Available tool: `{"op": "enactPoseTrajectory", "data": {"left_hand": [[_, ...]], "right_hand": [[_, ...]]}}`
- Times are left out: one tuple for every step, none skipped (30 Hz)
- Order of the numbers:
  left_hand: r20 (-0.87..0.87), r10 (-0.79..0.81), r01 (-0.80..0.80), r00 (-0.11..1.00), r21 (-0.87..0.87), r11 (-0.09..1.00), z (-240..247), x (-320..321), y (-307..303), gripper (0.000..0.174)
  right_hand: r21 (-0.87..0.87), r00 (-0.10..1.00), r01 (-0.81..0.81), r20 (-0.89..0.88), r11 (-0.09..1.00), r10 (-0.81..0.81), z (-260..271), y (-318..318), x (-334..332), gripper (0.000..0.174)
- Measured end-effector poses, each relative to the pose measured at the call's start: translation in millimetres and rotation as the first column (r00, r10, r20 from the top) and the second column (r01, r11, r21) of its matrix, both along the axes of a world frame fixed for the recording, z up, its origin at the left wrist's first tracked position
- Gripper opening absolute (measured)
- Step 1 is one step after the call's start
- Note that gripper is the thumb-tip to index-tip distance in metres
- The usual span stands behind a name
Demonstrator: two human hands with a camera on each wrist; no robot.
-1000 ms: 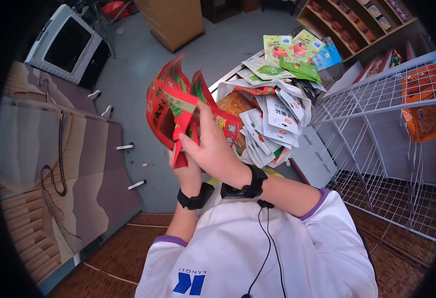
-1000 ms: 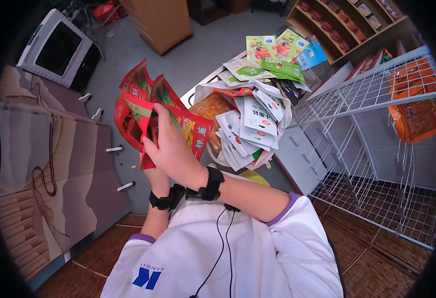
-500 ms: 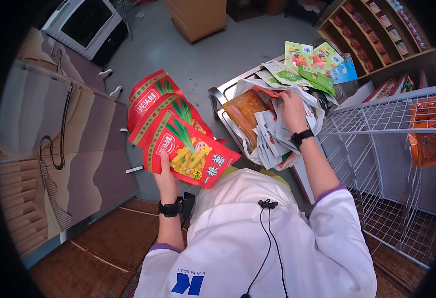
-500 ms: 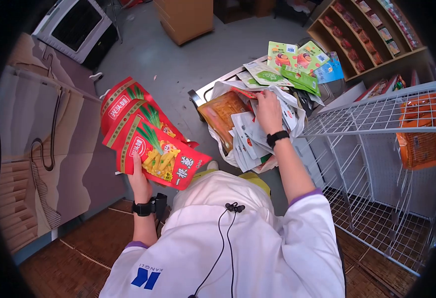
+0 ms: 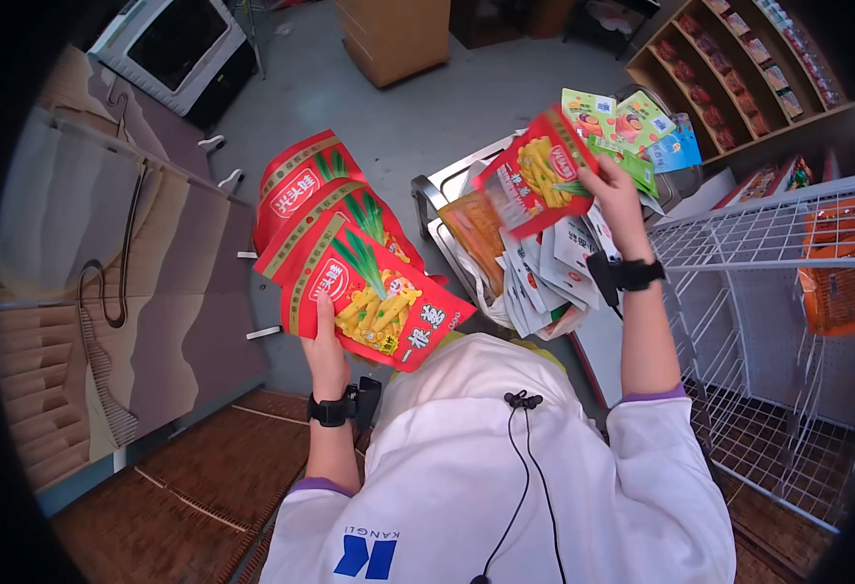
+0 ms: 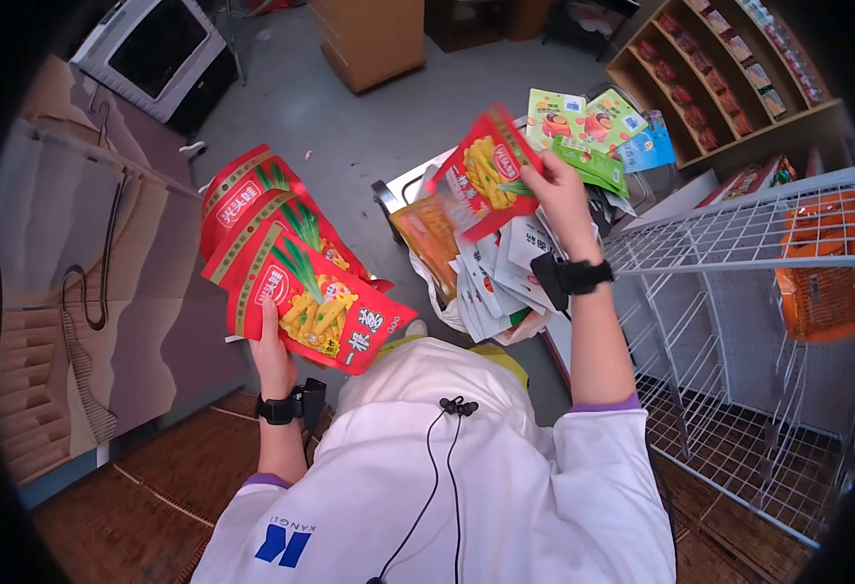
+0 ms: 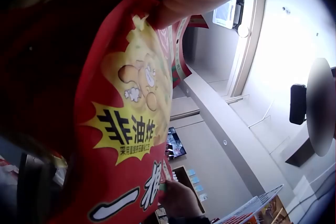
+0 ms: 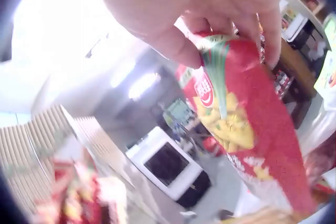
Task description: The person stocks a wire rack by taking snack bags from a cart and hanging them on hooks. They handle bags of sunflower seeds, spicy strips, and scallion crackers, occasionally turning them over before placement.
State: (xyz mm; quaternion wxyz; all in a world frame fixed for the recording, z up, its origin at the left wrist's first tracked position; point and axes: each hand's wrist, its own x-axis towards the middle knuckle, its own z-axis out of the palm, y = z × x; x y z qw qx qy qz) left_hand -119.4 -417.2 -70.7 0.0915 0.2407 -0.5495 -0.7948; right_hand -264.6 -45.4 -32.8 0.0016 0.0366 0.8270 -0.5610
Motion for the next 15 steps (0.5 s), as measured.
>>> {"op": "enactPoseTrajectory", "data": {"left_hand": [[-0.003,-0.012,0.012,1.0,0.004,1.0,-1.6,-2.2,0.4,0.038],[-0.019,-0.016,0.016,1.0,-0.011,1.0,-4.3,-5.2,2.0,0.038],[-0.036,-0.02,0.019,0.999,-0.025,0.999,-6.0,-7.6,3.4,0.037],[-0.037,-0.033,0.032,0.999,-0.025,0.999,-4.4,-11.7,9.1,0.037],[-0.028,-0.064,0.063,0.998,-0.032,0.998,-1.1,-14.8,12.4,0.037],[-0.018,-0.093,0.093,0.995,-0.04,0.995,0.4,-17.5,14.7,0.037],[-0.015,-0.104,0.103,0.994,-0.04,0.994,-0.6,-20.1,15.7,0.037],[-0.025,-0.135,0.134,0.991,-0.035,0.99,-1.6,-22.3,15.6,0.037],[-0.037,-0.164,0.163,0.986,-0.028,0.986,-2.6,-23.3,12.4,0.037],[-0.031,-0.182,0.182,0.983,-0.021,0.983,-3.1,-24.2,9.5,0.038],[-0.023,-0.191,0.19,0.981,-0.026,0.981,-2.7,-29.2,18.9,0.038],[-0.006,-0.191,0.191,0.982,-0.037,0.981,-2.2,-31.1,19.8,0.038],[0.012,-0.191,0.191,0.982,-0.048,0.98,-2.2,-32.6,20.3,0.039],[0.019,-0.198,0.199,0.98,-0.05,0.979,-3.3,-34.7,21.6,0.039],[0.022,-0.201,0.202,0.979,-0.055,0.978,-5.2,-36.2,23.2,0.039]], "right_hand": [[-0.255,0.998,-0.039,0.027,0.966,0.048,13.5,3.7,8.7,0.02],[-0.448,0.995,-0.012,0.088,0.894,0.057,23.8,3.6,17.1,0.024],[-0.444,0.996,-0.002,0.083,0.896,0.043,34.4,1.9,27.4,0.024],[-0.534,0.994,-0.011,0.086,0.845,0.067,43.7,2.7,36.8,0.024],[-0.618,0.992,-0.019,0.086,0.786,0.092,52.7,-0.4,46.5,0.025],[-0.644,0.992,-0.028,0.078,0.764,0.102,60.3,-4.3,54.9,0.024],[-0.645,0.993,-0.019,0.08,0.764,0.092,61.7,-4.1,62.0,0.024],[-0.65,0.989,-0.073,0.049,0.757,0.138,62.1,-4.1,69.4,0.025],[-0.652,0.983,-0.13,0.017,0.747,0.185,63.9,-8.3,77.9,0.025],[-0.609,0.976,-0.17,0.003,0.774,0.217,68.5,-14.9,86.7,0.026],[-0.54,0.968,-0.219,-0.014,0.813,0.252,69.1,-9.6,92.0,0.025],[-0.336,0.93,-0.352,-0.023,0.874,0.366,83.1,-15.2,99.2,0.024],[-0.31,0.867,-0.458,0.051,0.833,0.496,94.3,-22.9,107.7,0.025],[-0.257,0.743,-0.659,-0.076,0.707,0.665,86.9,-27.0,112.7,0.024],[-0.277,0.607,-0.79,-0.226,0.548,0.762,90.7,-42.7,114.6,0.02]]}}
